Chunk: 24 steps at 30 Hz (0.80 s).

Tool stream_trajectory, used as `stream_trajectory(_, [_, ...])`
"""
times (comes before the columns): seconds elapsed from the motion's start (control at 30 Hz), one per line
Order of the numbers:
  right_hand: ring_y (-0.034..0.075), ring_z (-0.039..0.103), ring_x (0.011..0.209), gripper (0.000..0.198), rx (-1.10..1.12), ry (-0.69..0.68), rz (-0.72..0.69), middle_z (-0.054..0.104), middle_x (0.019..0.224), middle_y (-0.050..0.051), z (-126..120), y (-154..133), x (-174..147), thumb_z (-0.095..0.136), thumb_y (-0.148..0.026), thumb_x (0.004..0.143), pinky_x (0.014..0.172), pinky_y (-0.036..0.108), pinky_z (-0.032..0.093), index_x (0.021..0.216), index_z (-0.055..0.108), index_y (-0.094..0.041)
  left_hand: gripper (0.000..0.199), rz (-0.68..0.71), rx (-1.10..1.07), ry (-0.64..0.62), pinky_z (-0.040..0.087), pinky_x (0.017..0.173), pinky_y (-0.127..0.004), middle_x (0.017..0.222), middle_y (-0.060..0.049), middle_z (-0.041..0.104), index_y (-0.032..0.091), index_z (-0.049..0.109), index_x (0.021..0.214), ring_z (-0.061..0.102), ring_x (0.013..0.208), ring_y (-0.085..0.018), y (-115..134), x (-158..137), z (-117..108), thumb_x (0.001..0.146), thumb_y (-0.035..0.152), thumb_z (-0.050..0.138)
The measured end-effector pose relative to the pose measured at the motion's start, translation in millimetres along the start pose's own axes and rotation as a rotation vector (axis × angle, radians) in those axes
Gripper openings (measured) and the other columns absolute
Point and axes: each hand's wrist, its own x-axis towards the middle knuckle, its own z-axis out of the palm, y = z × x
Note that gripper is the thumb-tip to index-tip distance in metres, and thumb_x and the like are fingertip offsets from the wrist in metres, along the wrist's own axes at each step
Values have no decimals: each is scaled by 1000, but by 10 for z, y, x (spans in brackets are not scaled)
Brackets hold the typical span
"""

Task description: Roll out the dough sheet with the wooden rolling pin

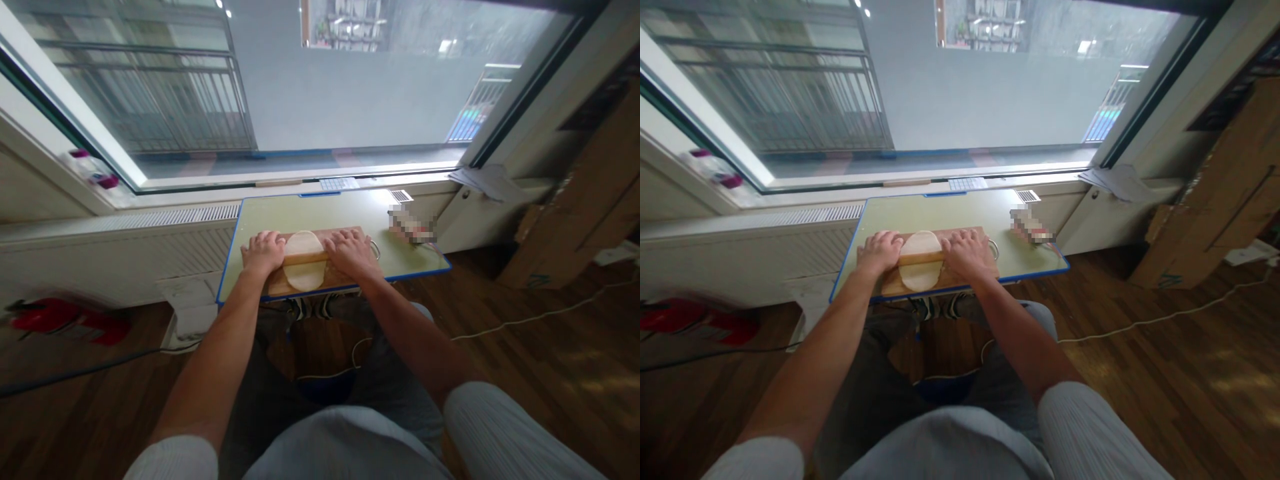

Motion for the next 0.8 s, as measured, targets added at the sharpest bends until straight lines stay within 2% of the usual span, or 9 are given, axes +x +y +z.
stream_trajectory(0.17, [39, 45, 150, 55, -23, 17, -26, 62, 158, 13, 16, 4, -85, 28, -47, 115, 122, 71, 31, 144, 69, -25, 56, 7, 14, 16, 37, 125, -69, 167, -12, 54, 28, 64, 151, 50, 149, -38, -19, -84, 20, 107, 46, 35])
stream_trajectory(0.47, [36, 46, 149, 54, -38, 72, -10, 66, 154, 10, 79, 6, -200, 31, -51, 116, 124, 66, 30, 132, 76, -27, 53, 36, 34, 56, 42, 122, -64, 165, -11, 57, 28, 65, 150, 54, 146, -37, -12, -231, 21, 107, 42, 36])
stream_trajectory(0.6, [34, 45, 152, 52, -34, 72, 9, 63, 159, 8, 89, -1, -253, 33, -52, 116, 126, 62, 29, 136, 74, -27, 50, 59, 30, 87, 42, 122, -61, 162, -10, 60, 30, 67, 147, 54, 145, -35, -25, -313, 30, 107, 40, 39])
stream_trajectory(0.8, [35, 43, 156, 57, 12, 103, 40, 60, 163, 8, 156, 15, -339, 34, -53, 115, 128, 60, 28, 150, 67, -22, 50, 101, 66, 134, 46, 118, -58, 157, -10, 64, 25, 69, 144, 58, 139, -36, -31, -444, 39, 108, 37, 38])
